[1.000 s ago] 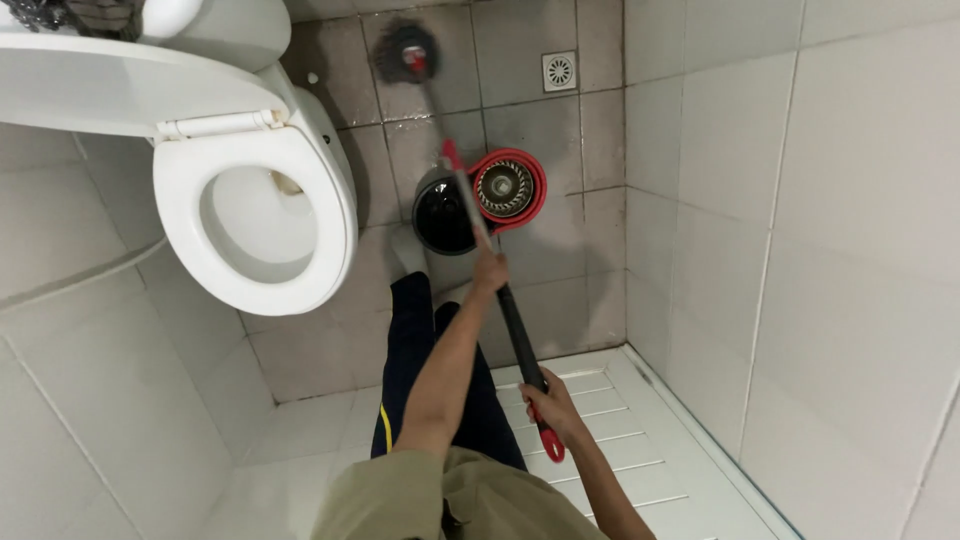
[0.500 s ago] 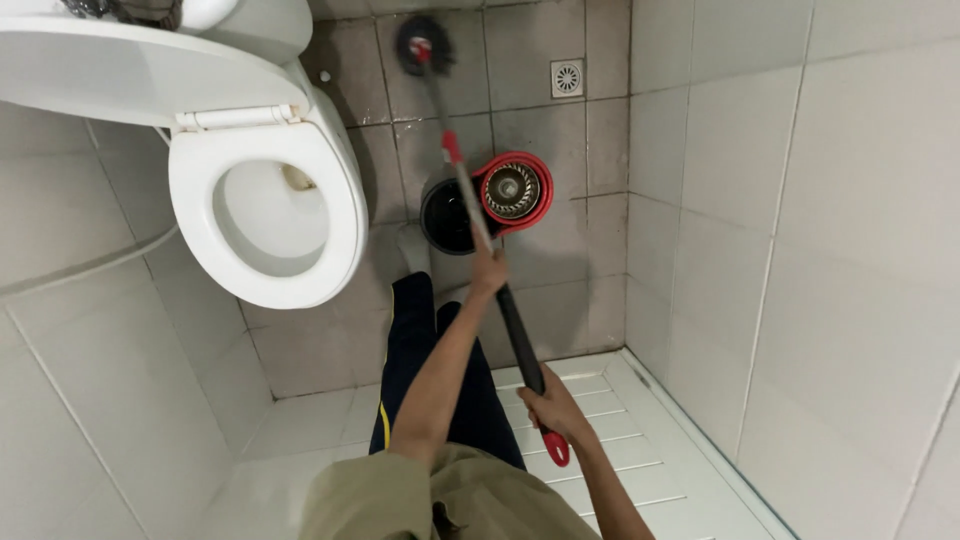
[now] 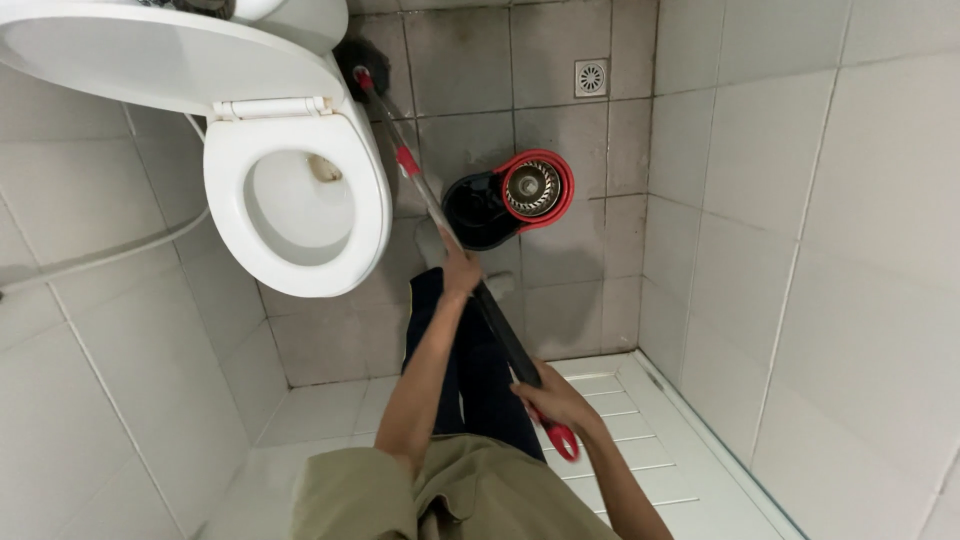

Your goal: The person mops a tiled bathroom floor using a spin mop and a red wringer bucket. They repeatedly dip the mop into the bucket, wring it, and scrub the floor around the toilet and near the drain.

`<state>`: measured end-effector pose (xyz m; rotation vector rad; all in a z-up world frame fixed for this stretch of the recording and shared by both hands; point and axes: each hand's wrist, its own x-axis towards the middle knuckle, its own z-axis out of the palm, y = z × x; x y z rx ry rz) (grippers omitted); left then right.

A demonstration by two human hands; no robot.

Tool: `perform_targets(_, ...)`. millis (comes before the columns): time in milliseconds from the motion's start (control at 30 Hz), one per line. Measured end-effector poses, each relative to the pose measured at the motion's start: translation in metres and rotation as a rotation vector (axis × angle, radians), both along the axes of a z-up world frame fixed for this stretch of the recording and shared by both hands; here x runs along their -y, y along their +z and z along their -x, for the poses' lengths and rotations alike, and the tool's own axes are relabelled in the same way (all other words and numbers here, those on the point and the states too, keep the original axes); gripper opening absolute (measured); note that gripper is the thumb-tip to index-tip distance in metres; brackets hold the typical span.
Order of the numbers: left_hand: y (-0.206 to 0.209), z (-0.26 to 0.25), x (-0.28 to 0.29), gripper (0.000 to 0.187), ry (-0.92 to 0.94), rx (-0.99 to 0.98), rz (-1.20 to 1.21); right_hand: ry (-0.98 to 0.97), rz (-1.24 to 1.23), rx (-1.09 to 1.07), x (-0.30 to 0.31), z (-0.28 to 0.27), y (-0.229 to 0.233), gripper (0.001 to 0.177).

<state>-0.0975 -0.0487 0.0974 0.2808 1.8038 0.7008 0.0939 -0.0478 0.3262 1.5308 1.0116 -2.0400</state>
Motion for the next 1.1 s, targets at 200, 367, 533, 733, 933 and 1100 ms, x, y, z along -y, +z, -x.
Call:
perform_targets(200, 0.081, -0.050, 0.003, 0.087, 0.005, 0.167, 0.098, -0.132, 0.204, 0.178, -0.012, -0.029, 0.097, 0.009)
perform_targets(367, 0.101, -0.048, -0.016, 0.081, 0.087, 0.229, 0.107, -0.079, 0.113, 0.160, -0.011, -0.030, 0.091, 0.013)
perform_targets(533, 0.025, -0.021, -0.033, 0.079, 0.117, 0.159, -0.050, 0.058, -0.023, 0.135, -0.025, 0.008, 0.052, 0.011)
perform_targets(733, 0.020, 0.007, -0.041, 0.084, 0.020, 0.233, 0.133, -0.043, 0.065, 0.164, -0.029, 0.035, 0.044, 0.010)
perform_targets(933, 0.040, -0.044, -0.008, 0.084, -0.036, 0.210, 0.084, -0.106, 0.086, 0.145, -0.008, -0.013, 0.081, 0.011)
perform_targets(1100, 0.080, -0.052, -0.012, 0.083, 0.011, 0.229, 0.044, -0.164, 0.123, 0.173, 0.003, -0.025, 0.085, 0.014)
